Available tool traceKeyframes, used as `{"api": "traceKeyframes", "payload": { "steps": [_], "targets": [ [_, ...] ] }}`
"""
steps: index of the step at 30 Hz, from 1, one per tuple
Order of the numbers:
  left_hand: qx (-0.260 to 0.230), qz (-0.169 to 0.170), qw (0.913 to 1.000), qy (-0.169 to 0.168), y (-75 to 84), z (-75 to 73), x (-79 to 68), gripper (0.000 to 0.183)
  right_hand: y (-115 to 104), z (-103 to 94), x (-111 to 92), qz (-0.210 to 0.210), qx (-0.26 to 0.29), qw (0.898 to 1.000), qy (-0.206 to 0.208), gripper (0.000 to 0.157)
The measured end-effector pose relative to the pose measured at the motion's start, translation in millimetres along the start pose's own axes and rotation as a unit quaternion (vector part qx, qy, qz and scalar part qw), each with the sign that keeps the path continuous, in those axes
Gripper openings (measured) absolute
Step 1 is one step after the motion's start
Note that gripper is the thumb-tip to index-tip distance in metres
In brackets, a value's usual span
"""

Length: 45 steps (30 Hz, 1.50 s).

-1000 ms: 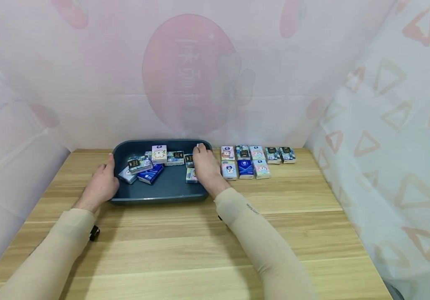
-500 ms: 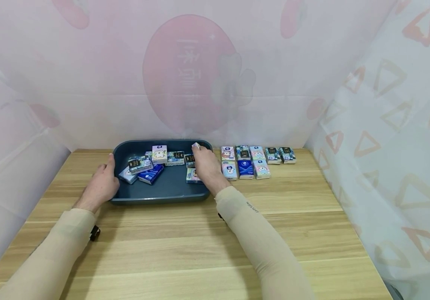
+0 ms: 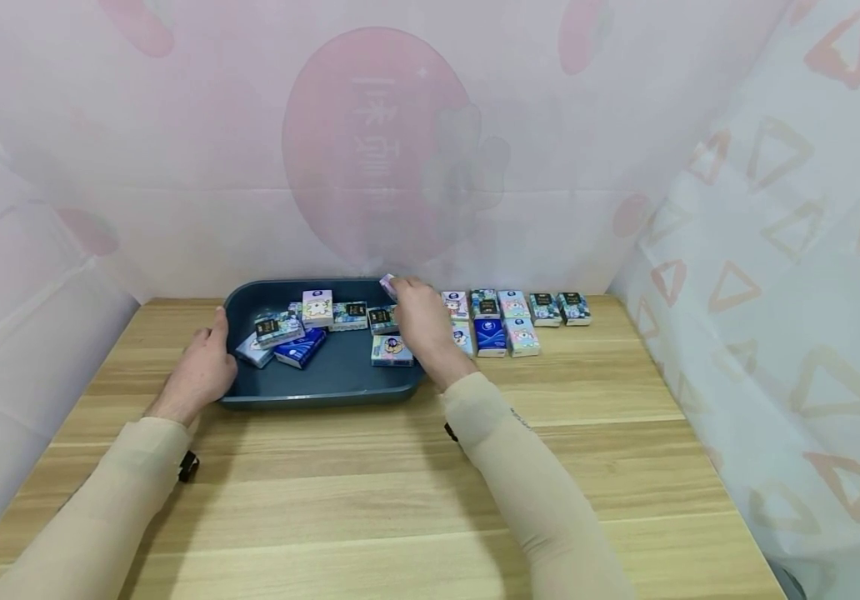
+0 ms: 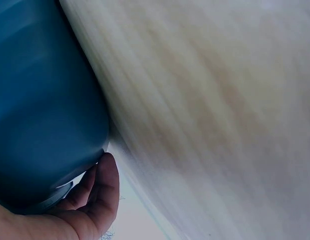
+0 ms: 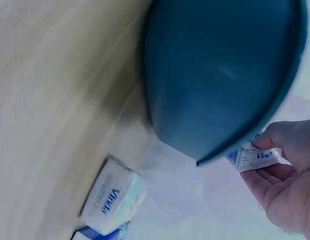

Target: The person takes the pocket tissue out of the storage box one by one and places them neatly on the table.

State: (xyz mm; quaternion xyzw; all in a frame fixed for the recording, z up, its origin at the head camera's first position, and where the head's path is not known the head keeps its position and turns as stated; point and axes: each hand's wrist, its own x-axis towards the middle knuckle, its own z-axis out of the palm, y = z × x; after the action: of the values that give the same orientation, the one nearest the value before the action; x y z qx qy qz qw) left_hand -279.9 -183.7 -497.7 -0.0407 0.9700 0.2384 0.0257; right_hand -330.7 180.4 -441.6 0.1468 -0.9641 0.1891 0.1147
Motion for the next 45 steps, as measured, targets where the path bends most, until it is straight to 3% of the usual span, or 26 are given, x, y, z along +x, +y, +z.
{"api": "traceKeyframes", "payload": {
  "steps": [10, 35, 45],
  "targets": [
    [0.001, 0.001, 1.0000, 0.000, -0.8, 0.9, 0.4, 0.086, 19, -24.8, -10, 0.017, 0.028, 0.999, 0.031, 0.048],
    [-0.001, -0.006, 1.0000, -0.004, -1.3, -0.4, 0.2, 0.087, 113, -63.9, -38, 0.069, 0.017, 0.994, 0.078, 0.044],
    [-0.015, -0.001, 0.9999, -0.005, 1.2, -1.7, -3.0, 0.089, 144, -73.0, -54, 0.111, 0.007, 0.992, 0.064, 0.048]
  ]
}}
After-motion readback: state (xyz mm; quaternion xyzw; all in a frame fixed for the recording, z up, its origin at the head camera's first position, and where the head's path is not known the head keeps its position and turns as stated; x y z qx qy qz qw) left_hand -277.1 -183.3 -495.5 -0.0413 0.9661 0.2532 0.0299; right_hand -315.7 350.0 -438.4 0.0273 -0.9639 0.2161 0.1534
